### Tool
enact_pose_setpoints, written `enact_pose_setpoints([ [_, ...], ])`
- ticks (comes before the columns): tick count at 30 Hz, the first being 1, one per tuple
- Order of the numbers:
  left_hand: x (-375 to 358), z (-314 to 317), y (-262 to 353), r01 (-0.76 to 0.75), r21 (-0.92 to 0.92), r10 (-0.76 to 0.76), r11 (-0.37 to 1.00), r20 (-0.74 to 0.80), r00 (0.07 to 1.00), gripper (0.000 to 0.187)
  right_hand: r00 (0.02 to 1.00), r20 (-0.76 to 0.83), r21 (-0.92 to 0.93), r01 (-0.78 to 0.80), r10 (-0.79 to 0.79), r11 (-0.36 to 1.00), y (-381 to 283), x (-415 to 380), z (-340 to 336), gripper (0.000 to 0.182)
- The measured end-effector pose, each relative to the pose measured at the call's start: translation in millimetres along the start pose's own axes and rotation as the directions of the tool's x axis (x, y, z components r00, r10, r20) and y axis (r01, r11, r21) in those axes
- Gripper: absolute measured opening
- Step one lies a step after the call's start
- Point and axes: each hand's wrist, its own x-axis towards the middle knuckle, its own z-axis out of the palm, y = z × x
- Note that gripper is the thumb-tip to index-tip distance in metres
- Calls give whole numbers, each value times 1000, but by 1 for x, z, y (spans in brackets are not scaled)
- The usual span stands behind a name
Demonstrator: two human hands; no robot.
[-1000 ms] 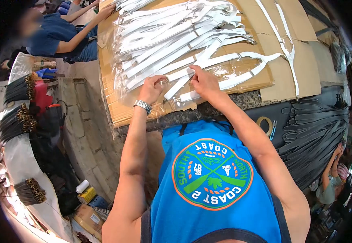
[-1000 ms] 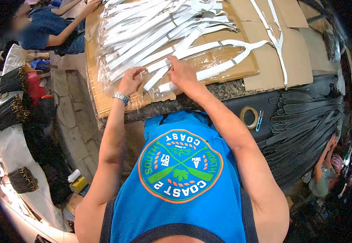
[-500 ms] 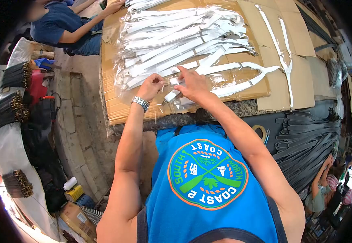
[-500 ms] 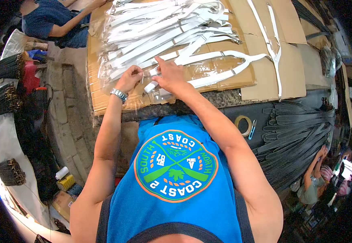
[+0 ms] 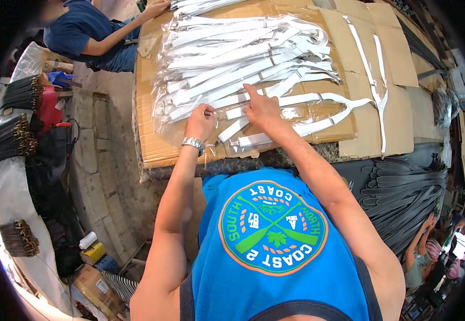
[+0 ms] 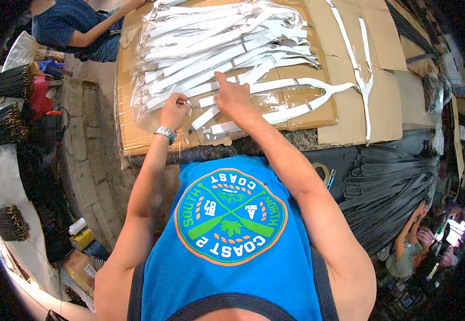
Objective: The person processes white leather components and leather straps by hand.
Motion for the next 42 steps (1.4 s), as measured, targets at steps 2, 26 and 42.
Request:
enact_pose_setpoints([
  [2,-4,2,2,-93,113,104,989,-102,989,21,999,-27,-26,23,-24,999,3,-1,1,74],
  [26,-17,45,59,-386,167,404,907,-90,910,18,978,207,388,-64,-19,919,47,6,-22,32],
  [42,-17,51,55,-378,219,408,900,-111,906,19,964,259,-98,-26,51,995,23,19,-31,28],
])
